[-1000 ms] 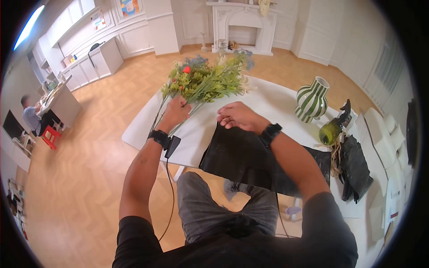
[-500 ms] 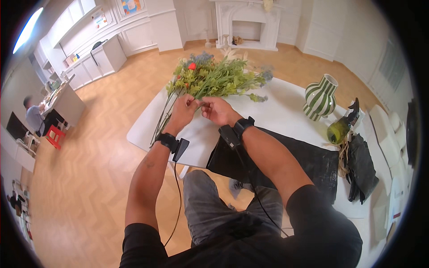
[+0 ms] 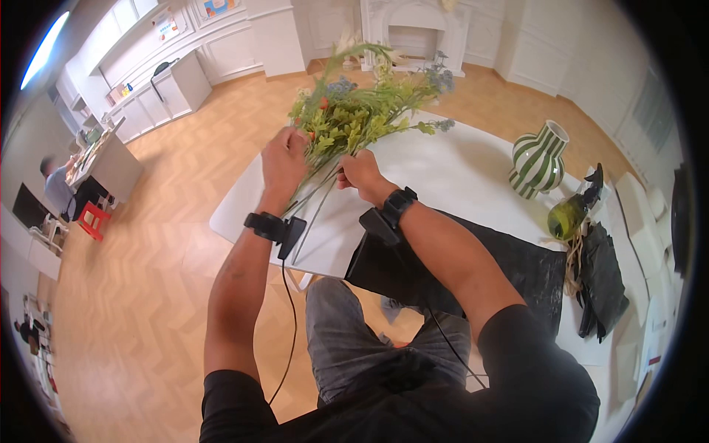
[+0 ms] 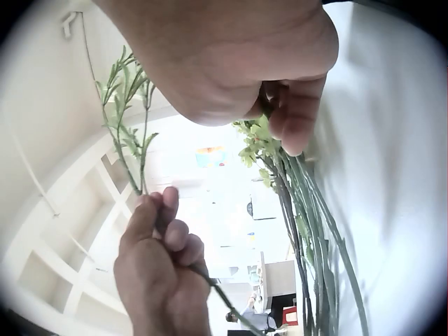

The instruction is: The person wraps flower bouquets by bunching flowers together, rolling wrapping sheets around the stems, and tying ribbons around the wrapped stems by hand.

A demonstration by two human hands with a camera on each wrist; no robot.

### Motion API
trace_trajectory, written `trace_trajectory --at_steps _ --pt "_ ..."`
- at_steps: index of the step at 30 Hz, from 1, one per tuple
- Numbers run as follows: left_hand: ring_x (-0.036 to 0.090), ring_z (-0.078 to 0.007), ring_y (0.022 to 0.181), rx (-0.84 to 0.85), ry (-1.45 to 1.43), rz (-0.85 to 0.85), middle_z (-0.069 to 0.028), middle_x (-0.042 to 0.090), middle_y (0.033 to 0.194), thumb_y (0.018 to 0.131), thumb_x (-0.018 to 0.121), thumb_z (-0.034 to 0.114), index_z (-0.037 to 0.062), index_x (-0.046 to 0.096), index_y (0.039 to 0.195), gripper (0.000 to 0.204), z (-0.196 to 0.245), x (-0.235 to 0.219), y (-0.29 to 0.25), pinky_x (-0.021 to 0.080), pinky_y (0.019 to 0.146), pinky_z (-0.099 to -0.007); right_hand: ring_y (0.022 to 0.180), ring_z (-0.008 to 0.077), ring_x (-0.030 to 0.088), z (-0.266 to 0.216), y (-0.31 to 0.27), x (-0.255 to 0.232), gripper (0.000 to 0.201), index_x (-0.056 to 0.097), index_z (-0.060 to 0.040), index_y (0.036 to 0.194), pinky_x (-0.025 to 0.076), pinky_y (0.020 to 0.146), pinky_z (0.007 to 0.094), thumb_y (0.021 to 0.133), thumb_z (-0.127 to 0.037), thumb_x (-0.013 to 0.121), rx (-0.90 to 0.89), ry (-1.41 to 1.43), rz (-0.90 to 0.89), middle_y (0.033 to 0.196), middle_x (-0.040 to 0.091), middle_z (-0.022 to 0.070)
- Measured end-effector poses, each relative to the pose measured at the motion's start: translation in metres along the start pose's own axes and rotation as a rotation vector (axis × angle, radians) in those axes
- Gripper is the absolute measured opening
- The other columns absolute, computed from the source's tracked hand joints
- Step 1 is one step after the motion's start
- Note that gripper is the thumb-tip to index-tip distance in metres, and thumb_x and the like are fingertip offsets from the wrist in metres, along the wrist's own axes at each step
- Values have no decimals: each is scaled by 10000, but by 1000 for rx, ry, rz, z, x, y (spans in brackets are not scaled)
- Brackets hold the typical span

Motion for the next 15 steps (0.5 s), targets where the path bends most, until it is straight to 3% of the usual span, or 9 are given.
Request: trace_trajectory --at_steps 4,5,6,9,12,14,15 --pt "648 -150 626 -2 103 14 -103 683 680 965 550 210 -7 679 950 253 14 -32 18 487 610 -305 599 238 590 20 5 -4 161 556 107 844 560 515 371 862 -51 528 77 -106 -8 763 579 157" --pt "649 -249 624 14 73 50 -138 671 685 939 559 220 2 688 931 253 13 -40 22 496 629 -363 598 243 590 24 3 -7 157 554 107 849 562 510 374 862 -47 524 87 -83 18 769 578 159" --pt "649 -249 624 16 74 52 -138 671 685 939 559 220 2 688 931 253 12 -48 25 496 629 -363 597 247 590 27 2 -9 154 553 107 853 564 505 377 862 -43 520 97 -58 46 775 576 160" --pt "649 -229 621 -36 130 111 -125 671 682 941 559 222 7 692 939 254 13 -80 37 494 624 -355 578 248 628 33 9 -9 211 546 154 923 567 470 370 858 -43 507 110 -103 39 758 610 184" --pt "642 -202 619 -54 116 146 -116 671 685 938 567 229 1 691 947 260 14 -105 42 487 615 -343 567 246 617 25 3 -2 190 545 146 892 556 462 363 862 -38 505 104 -176 2 729 602 182" --pt "517 -96 585 12 144 111 -49 646 692 939 594 266 -10 691 965 294 27 -116 42 417 554 -281 561 244 612 18 -2 1 185 548 138 858 550 459 363 867 -40 498 74 -161 17 720 599 179" --pt "517 -96 585 11 146 117 -49 646 692 939 594 266 -10 691 965 294 31 -121 41 417 554 -281 554 242 607 15 -4 1 189 551 131 824 545 456 362 872 -42 491 51 -138 42 710 595 177"
Point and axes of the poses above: each hand's wrist, its own y-axis towards the middle knuckle, its own x-axis out of the palm, z = x × y, the point moved 7 cm from there along y, towards the middle knuckle
